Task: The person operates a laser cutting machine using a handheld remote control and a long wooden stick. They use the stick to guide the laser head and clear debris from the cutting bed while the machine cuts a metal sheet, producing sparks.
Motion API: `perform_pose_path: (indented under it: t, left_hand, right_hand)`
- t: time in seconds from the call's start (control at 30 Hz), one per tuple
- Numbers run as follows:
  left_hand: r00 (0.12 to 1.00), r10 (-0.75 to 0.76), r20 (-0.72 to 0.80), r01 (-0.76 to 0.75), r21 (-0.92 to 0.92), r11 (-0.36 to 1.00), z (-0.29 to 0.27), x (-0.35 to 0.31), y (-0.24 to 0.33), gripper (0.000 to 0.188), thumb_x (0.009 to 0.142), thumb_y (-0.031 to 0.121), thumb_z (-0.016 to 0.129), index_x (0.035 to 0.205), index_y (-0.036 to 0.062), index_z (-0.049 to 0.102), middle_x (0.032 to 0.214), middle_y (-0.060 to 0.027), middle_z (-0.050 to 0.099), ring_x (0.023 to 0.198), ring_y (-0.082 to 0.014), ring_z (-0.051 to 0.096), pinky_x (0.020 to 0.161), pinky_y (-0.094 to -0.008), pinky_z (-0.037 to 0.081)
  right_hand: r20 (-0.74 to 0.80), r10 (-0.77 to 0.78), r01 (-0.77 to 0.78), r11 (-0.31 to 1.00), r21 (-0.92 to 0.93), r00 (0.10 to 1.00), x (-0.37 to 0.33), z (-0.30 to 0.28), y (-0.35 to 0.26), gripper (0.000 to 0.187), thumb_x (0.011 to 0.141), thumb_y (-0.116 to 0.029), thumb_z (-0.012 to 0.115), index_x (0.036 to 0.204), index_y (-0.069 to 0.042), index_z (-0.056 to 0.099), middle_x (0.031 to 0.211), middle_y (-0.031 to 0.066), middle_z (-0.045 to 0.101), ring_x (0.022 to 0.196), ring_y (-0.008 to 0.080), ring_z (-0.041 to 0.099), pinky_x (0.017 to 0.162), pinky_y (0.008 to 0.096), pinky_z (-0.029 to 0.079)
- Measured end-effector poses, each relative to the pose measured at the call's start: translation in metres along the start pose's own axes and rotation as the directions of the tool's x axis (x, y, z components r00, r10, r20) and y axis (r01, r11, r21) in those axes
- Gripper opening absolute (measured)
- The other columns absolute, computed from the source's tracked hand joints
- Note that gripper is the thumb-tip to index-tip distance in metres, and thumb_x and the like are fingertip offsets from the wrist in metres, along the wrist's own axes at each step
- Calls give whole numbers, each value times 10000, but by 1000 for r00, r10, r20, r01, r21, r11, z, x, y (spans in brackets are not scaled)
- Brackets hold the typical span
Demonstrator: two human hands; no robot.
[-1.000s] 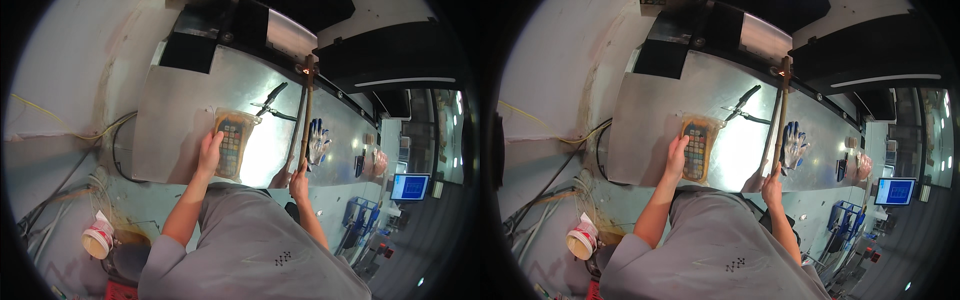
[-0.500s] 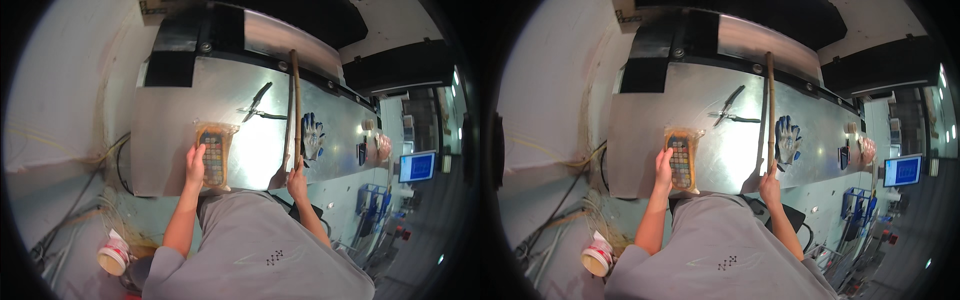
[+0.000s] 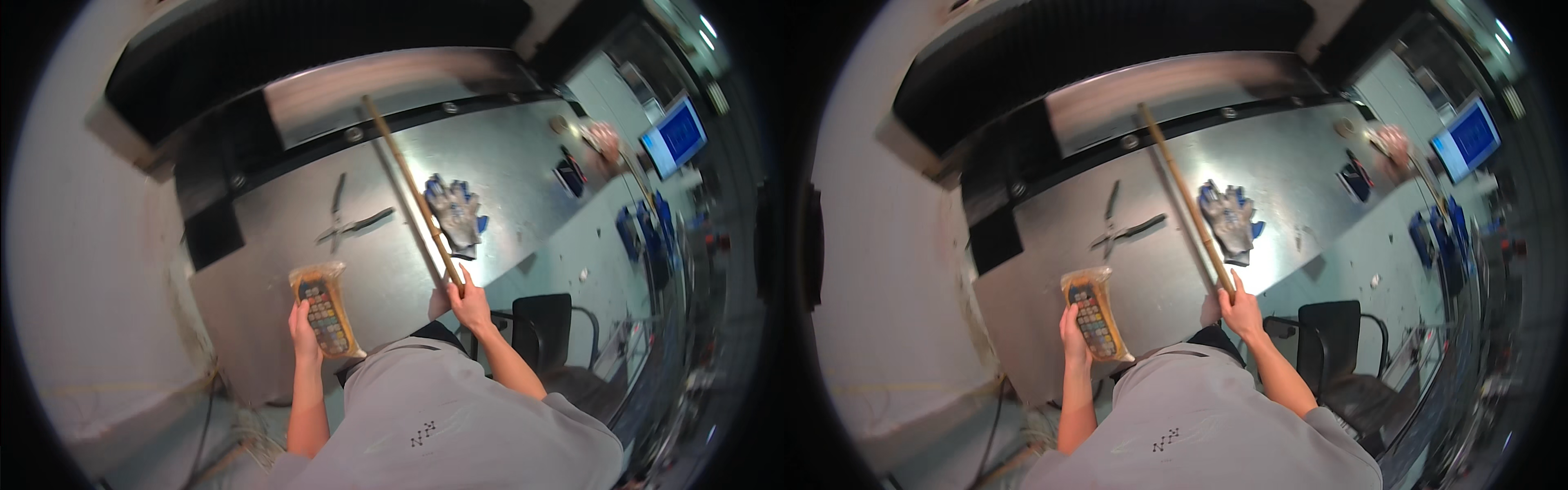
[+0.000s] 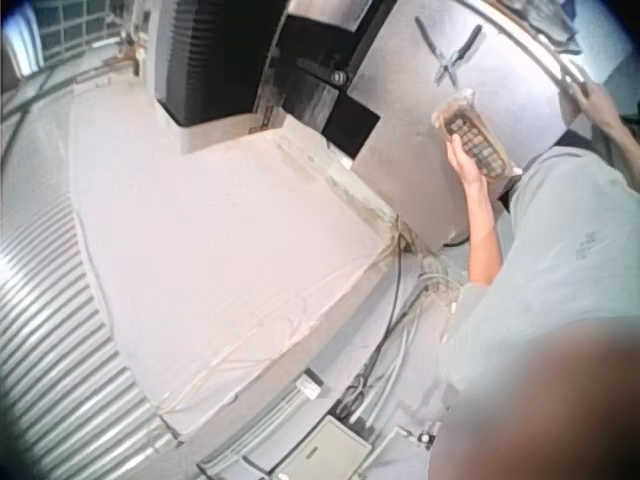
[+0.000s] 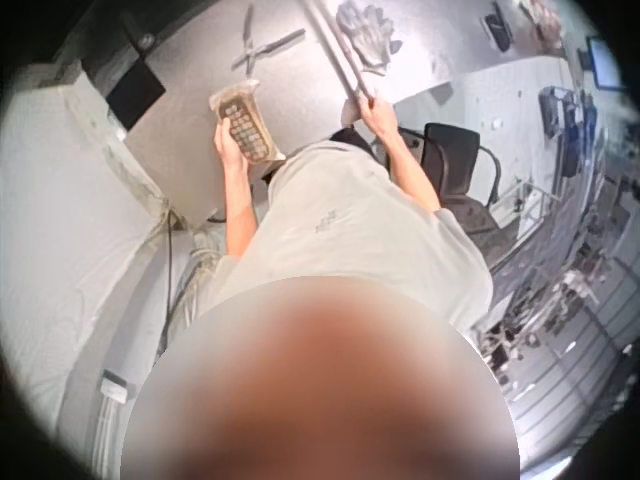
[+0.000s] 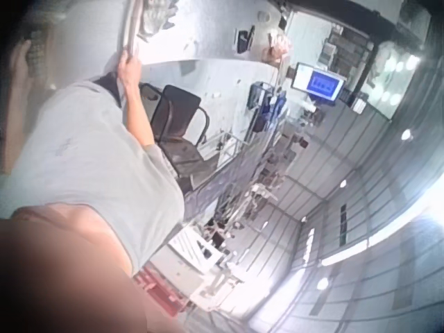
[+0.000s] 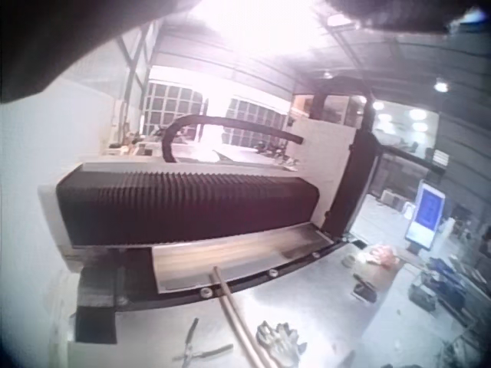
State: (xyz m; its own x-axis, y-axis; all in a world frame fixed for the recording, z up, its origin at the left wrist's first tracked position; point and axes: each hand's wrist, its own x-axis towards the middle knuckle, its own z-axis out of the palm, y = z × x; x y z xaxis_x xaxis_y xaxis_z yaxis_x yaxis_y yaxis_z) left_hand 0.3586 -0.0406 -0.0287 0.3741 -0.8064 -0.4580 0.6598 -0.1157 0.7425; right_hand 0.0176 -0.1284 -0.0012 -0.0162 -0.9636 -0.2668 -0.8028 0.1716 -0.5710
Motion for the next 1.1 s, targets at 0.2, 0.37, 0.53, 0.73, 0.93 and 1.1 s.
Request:
perform_pose_path:
  t: [0.2, 0.37, 0.53, 0.73, 0.93, 1.1]
  left_hand:
    - [986, -142, 81, 130, 140, 982, 55, -13, -4, 284, 1047, 263, 481, 1143, 42, 631, 1023, -46, 697, 887, -157, 685, 804, -328, 561]
    - [958, -251, 139, 207, 270, 940, 124, -43, -5, 310, 1047, 276, 470, 1131, 29, 636, 1010, -75, 704, 873, -181, 693, 796, -343, 574]
    - [916, -338, 217, 248, 356, 901, 216, -45, -42, 324, 1046, 281, 462, 1144, 27, 637, 1020, -89, 710, 879, -194, 699, 803, -359, 584]
    - [870, -474, 138, 383, 417, 824, 273, -75, -90, 316, 1053, 264, 444, 1149, 27, 631, 1037, -89, 704, 898, -196, 698, 812, -369, 582]
    - [889, -452, 77, 367, 470, 803, 306, -83, -126, 341, 1053, 264, 441, 1183, 14, 632, 1064, -107, 711, 914, -208, 703, 814, -370, 581]
    - [940, -303, 158, 164, 569, 806, 324, -59, -154, 186, 1038, 226, 527, 1058, 67, 623, 936, -19, 661, 823, -119, 651, 739, -295, 555]
  right_hand:
    - [-312, -69, 91, 994, 57, 948, -43, -33, 44, 539, 882, -239, 722, 1387, -117, 576, 785, 168, 692, 712, 376, 691, 671, 470, 536]
    - [-422, 155, -75, 977, 201, 893, -82, -73, 89, 513, 791, -172, 758, 1286, -97, 647, 726, 102, 649, 692, 333, 663, 692, 429, 539]
    - [-336, 297, -161, 912, 377, 894, -82, -95, 141, 319, 799, -198, 711, 1112, -136, 728, 735, 145, 682, 731, 367, 687, 682, 449, 537]
    - [-299, 370, -206, 862, 462, 880, -98, -108, 188, 177, 831, -281, 688, 902, -128, 742, 667, 144, 650, 658, 384, 653, 605, 447, 508]
    - [-122, 402, -275, 787, 552, 908, -111, -144, 244, 265, 875, -321, 730, 868, -57, 709, 657, 140, 640, 618, 337, 639, 601, 421, 489]
    - [13, 553, -471, 697, 540, 833, -101, -152, 305, 316, 967, -308, 627, 1175, -93, 726, 741, 70, 708, 712, 195, 701, 715, 354, 548]
